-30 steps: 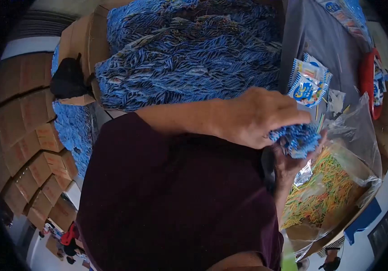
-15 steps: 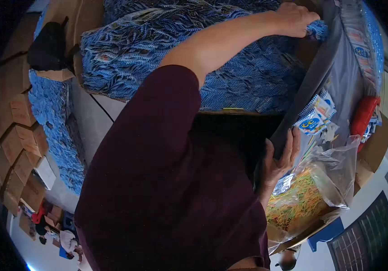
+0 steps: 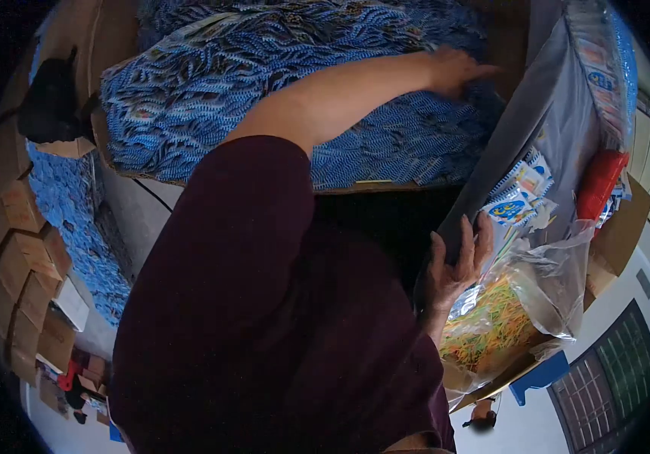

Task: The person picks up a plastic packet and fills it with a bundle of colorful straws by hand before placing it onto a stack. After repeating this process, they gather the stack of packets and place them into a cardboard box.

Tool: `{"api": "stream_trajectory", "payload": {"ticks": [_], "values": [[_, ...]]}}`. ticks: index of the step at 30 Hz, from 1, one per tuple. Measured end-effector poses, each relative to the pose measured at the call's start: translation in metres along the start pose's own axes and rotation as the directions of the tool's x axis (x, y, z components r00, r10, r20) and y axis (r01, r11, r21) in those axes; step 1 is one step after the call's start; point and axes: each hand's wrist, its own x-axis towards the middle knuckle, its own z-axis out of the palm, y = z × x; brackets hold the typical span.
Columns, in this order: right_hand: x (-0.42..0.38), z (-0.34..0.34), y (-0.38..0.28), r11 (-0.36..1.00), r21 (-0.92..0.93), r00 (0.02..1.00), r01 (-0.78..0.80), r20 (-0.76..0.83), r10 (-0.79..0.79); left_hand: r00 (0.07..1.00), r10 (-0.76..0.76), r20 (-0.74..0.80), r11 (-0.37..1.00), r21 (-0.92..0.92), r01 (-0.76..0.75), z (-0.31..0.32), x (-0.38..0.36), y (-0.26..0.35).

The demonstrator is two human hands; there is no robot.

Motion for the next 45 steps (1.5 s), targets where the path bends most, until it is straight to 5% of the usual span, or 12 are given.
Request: {"api": "stream_trajectory", "payload": {"ticks": [6,17,19,22,26,28,31,34,36,38,41,45], "values": [[0.000,0.000,-0.002,1.000,-0.004,1.000,-0.017,0.014,0.017,0.947,-0.124,0.296,0.986,0.142,0.085,-0.033,0.001,0.006],[-0.001,-0.021,-0.003,0.997,0.074,0.999,-0.019,-0.044,0.023,0.931,-0.073,0.358,0.743,0.642,-0.189,-0.030,0.017,0.024],[-0.003,-0.031,-0.001,0.972,0.210,0.983,-0.107,-0.123,0.135,0.891,-0.273,0.362,0.823,0.567,0.022,-0.058,0.014,0.050],[0.000,-0.043,0.015,0.939,0.304,0.960,-0.158,-0.175,0.218,0.907,-0.256,0.334,0.894,0.440,0.090,-0.063,0.018,0.041],[0.012,-0.053,0.017,0.898,0.377,0.945,-0.225,-0.138,0.295,0.956,-0.168,0.242,0.937,0.340,0.078,-0.075,0.005,0.036],[0.019,-0.056,0.019,0.985,0.146,0.960,-0.089,-0.251,0.124,0.985,-0.091,0.145,0.923,0.385,0.028,-0.073,0.004,0.025],[0.021,-0.062,0.025,0.987,0.150,0.971,-0.064,-0.217,0.096,1.000,-0.010,-0.019,0.973,0.230,0.014,-0.110,0.012,0.017],[0.010,-0.052,0.024,0.902,0.343,0.957,-0.261,-0.032,0.288,0.995,-0.010,-0.097,0.995,0.094,0.019,-0.147,0.007,0.089],[0.003,-0.040,0.028,0.906,0.334,0.958,-0.261,-0.027,0.286,0.912,0.348,-0.218,0.897,-0.206,-0.391,-0.123,0.010,0.144],[0.004,-0.037,0.028,0.915,0.319,0.963,-0.247,-0.022,0.267,0.894,0.398,0.206,0.902,0.088,-0.422,-0.112,0.013,0.181],[0.004,-0.041,0.026,0.902,0.322,0.950,-0.289,-0.021,0.312,0.834,0.331,0.441,0.739,0.428,-0.520,-0.091,0.026,0.211],[-0.003,-0.030,0.031,0.907,0.356,0.957,-0.224,-0.097,0.274,0.752,0.032,0.658,0.845,0.385,-0.372,-0.099,0.032,0.240]]}}
